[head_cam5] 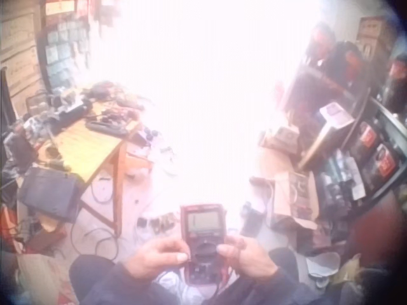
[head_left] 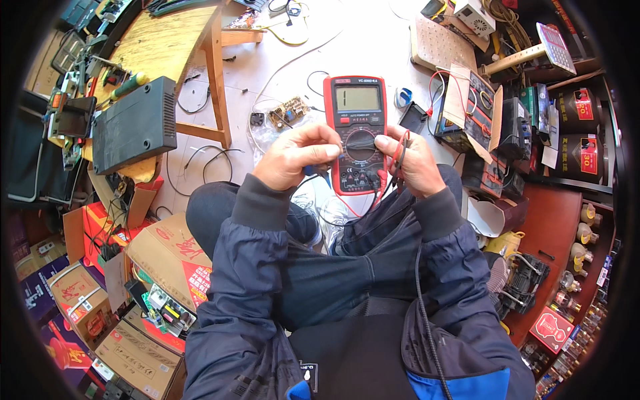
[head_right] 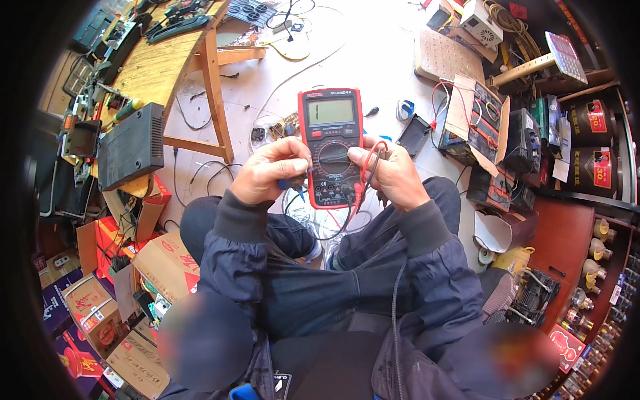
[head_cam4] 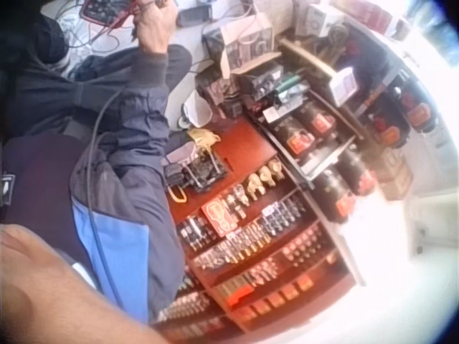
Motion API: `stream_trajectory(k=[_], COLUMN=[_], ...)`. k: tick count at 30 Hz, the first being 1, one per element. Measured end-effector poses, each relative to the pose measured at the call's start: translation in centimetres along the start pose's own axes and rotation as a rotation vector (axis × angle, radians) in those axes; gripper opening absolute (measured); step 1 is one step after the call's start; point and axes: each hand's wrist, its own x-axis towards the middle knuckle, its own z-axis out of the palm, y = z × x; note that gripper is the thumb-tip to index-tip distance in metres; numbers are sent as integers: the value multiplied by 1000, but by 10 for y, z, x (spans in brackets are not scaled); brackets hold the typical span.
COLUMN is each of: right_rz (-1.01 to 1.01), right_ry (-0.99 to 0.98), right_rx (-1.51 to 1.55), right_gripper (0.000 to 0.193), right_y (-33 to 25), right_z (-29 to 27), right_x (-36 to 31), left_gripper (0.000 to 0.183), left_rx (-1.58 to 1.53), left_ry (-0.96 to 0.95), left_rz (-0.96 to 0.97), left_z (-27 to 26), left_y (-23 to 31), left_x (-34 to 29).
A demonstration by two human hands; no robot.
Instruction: The person sits on the floor in a workshop and uses a multimeter to test a small electronic component. They then open a black plastic enclosure, connect a power cord to the internal circuit board, and inspect the wiring and components.
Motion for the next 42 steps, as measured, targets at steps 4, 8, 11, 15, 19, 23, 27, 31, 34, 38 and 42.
stream_trajectory(k=[4, 8, 11, 15, 19, 23, 27, 31, 34, 38, 42], right_rz=[180, 377, 410, 485, 461, 441, 352, 358, 435, 383, 69], right_ry=[196, 411, 441, 404, 359, 396, 468, 367, 139, 29, 161], right_rx=[4, -256, -408, -494, -472, -450, -692, -734, -638, -258, 45], right_gripper=[35, 23, 29, 35, 35, 37, 42, 29, 16, 15, 24], right_y=[54, 144, 214, 271, 290, 292, 284, 236, 160, 55, -12], right_z=[-24, -55, -74, -86, -79, -73, -82, -104, -120, -117, -109], right_x=[37, 96, 130, 161, 184, 202, 200, 185, 149, 65, -15], left_gripper=[14, 13, 11, 12, 13, 15, 16, 14, 16, 15, 11], left_rx=[30, -87, -195, -228, -223, -236, -236, -240, -240, -221, -184], left_ry=[377, 598, 609, 645, 699, 724, 731, 724, 730, 704, 681], left_rz=[116, 222, 250, 232, 236, 279, 296, 313, 297, 317, 369], left_z=[-4, -2, 2, 8, 11, 10, 10, 11, 9, 4, 4], left_y=[3, 12, 18, 23, 25, 23, 23, 23, 23, 20, 16], left_x=[3, 3, 4, 7, 12, 17, 20, 20, 20, 18, 16])
